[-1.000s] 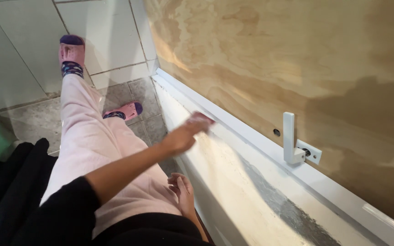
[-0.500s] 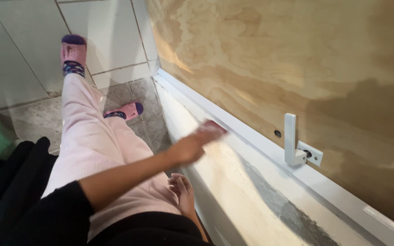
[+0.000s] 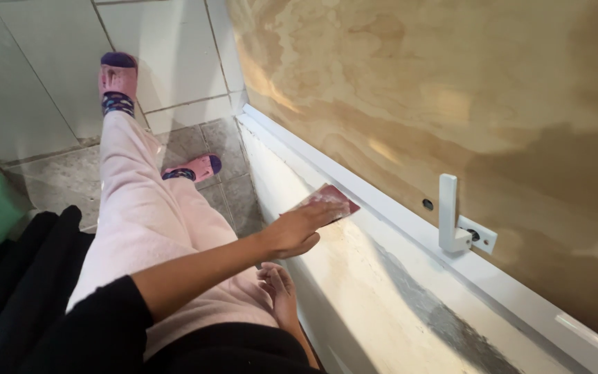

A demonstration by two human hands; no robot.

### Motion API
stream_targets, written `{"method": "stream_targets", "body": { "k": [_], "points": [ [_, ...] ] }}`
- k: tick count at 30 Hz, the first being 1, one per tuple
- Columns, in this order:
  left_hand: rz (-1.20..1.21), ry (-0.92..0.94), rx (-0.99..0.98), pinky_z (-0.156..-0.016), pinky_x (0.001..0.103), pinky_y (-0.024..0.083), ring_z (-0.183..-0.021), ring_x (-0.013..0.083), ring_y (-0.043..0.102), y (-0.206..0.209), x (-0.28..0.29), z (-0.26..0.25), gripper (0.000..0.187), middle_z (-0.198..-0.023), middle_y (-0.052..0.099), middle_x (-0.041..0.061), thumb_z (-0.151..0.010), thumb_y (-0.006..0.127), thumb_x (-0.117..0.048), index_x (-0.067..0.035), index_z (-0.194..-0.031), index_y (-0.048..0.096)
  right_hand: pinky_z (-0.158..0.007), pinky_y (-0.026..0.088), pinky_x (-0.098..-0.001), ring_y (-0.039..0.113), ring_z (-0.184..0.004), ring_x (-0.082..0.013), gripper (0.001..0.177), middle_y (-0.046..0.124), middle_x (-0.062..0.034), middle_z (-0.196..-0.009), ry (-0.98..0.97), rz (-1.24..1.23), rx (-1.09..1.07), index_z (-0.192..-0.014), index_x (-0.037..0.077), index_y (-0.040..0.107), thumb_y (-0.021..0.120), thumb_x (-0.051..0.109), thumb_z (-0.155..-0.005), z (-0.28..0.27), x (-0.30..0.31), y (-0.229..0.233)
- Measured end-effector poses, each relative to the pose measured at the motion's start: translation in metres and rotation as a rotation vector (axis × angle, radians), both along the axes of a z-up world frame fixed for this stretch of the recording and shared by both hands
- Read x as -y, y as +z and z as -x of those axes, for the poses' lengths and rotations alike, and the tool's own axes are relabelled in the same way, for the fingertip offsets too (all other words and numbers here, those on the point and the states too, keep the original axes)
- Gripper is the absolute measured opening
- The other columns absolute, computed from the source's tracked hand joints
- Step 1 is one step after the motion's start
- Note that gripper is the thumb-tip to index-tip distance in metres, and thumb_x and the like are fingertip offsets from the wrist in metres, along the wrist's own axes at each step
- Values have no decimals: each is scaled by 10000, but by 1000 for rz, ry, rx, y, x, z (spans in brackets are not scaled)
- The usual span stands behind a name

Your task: Sanding the edge of a wall and trim using a piece of sandpaper.

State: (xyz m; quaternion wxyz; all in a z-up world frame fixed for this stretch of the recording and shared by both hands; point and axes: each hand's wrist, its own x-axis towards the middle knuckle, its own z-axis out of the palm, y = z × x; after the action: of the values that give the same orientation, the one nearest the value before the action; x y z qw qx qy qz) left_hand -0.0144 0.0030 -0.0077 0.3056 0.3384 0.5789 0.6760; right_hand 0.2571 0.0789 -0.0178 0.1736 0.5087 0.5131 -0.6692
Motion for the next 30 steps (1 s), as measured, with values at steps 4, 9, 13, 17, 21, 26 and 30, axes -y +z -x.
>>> {"method": "stream_targets", "body": {
  "k": [4, 9, 13, 17, 21, 26, 30],
  "points": [
    [38, 92, 21, -1320, 462, 175, -1574, 317, 305, -77, -20, -30, 813, -1643, 435, 132, -754, 492, 33, -109, -1551, 414, -872, 551, -307, 657, -941, -141, 319, 704, -53, -1030, 2, 4, 74, -1220, 52, 673, 515, 276, -1057, 4, 1, 2],
    [323, -10, 34, -1245, 494, 172, -1486, 332, 338, -77, -22, -18, 746, -1593, 407, 146, -879, 504, -87, -113, -1595, 298, -876, 558, -314, 668, -944, -152, 327, 704, -56, -1020, -3, -8, 77, -1216, 44, 661, 498, 277, -1055, 1, -2, 0],
    [166, 56, -121, -1258, 552, 169, -1487, 320, 380, -52, -16, -19, 729, -1592, 435, 155, -873, 541, -128, -75, -1565, 319, -853, 529, -307, 638, -942, -148, 314, 686, -54, -1030, -18, 1, 27, -1234, 16, 661, 515, 253, -1087, -1, -1, 2],
    [303, -24, 39, -1229, 459, 290, -1491, 328, 367, -90, -22, -27, 653, -1635, 408, 139, -894, 514, -134, -113, -1536, 395, -871, 549, -300, 673, -979, -141, 327, 703, -60, -1021, 6, -27, 65, -1210, 31, 661, 497, 272, -1061, 4, 0, 1],
    [191, 30, -40, -1206, 513, 224, -1481, 361, 360, -44, -10, -11, 678, -1601, 409, 183, -871, 558, -136, -73, -1527, 398, -854, 546, -309, 657, -949, -148, 324, 694, -61, -1023, 14, -25, 43, -1221, 23, 655, 504, 269, -1072, -1, -4, 2],
    [288, -37, 122, -1235, 456, 282, -1466, 341, 389, -70, -17, -21, 688, -1616, 411, 145, -878, 501, -117, -125, -1557, 389, -867, 542, -289, 668, -968, -135, 326, 704, -60, -1029, 8, -27, 55, -1216, 36, 658, 500, 276, -1063, 8, 4, 6],
    [84, 50, 9, -1246, 502, 194, -1476, 372, 376, -18, -7, -14, 732, -1588, 429, 197, -845, 512, -77, -51, -1560, 356, -837, 508, -289, 636, -932, -129, 299, 688, -51, -1023, 2, -33, 24, -1225, 30, 667, 535, 251, -1072, -2, -2, 1]
  ]
}}
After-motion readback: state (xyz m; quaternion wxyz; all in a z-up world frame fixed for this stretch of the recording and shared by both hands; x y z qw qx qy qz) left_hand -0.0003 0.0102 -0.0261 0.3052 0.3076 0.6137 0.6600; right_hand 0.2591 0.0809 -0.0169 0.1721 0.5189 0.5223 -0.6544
